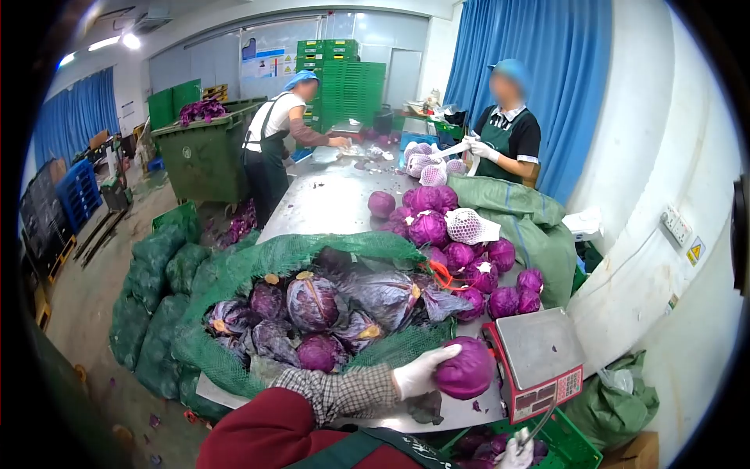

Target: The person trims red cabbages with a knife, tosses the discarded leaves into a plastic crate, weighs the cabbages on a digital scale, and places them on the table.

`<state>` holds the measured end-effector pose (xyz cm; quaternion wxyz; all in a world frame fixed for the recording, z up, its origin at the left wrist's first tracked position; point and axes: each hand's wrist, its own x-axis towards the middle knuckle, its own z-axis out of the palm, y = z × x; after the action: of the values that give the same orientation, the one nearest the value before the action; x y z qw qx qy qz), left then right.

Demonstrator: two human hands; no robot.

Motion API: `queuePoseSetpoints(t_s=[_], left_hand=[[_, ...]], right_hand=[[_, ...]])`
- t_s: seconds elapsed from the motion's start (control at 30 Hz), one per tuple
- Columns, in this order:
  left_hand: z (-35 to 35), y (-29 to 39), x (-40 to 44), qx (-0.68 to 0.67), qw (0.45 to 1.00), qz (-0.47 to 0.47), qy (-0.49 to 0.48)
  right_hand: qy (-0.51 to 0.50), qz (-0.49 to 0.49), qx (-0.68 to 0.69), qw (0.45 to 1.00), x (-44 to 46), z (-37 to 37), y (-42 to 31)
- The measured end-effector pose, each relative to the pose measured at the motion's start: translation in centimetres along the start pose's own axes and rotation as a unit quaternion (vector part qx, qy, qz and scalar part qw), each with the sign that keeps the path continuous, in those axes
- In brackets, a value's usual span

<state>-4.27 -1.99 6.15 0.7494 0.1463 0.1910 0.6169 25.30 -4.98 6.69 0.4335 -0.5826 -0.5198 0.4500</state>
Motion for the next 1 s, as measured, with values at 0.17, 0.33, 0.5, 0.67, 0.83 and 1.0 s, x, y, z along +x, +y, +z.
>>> queuePoseSetpoints(t_s=[0.17, 0.33, 0.5, 0.67, 0.83, 1.0], left_hand=[[4.6, 1.0, 7.6, 0.48, 0.863, 0.146, 0.055], [8.4, -0.3, 16.1, 0.773, 0.593, 0.222, 0.032], [9.0, -3.2, 23.8, 0.831, 0.503, 0.238, 0.003], [5.2, -4.6, 26.5, 0.834, 0.475, 0.281, -0.002], [3.5, -1.1, 26.9, 0.818, 0.517, 0.252, -0.018], [2.1, 1.2, 28.2, 0.798, 0.576, 0.177, -0.009]], right_hand=[[-0.029, -0.021, 0.023, 0.999, -1.1, 2.9, 6.1], [-0.08, 0.013, 0.119, 0.99, -1.4, 4.8, 12.9], [-0.077, 0.025, 0.175, 0.981, 0.2, 5.3, 15.5], [-0.09, 0.181, 0.229, 0.952, 0.4, 6.1, 15.9], [-0.141, 0.183, 0.29, 0.929, 0.3, 8.1, 20.4], [-0.203, -0.275, -0.137, 0.93, 0.4, 6.8, 18.8]])
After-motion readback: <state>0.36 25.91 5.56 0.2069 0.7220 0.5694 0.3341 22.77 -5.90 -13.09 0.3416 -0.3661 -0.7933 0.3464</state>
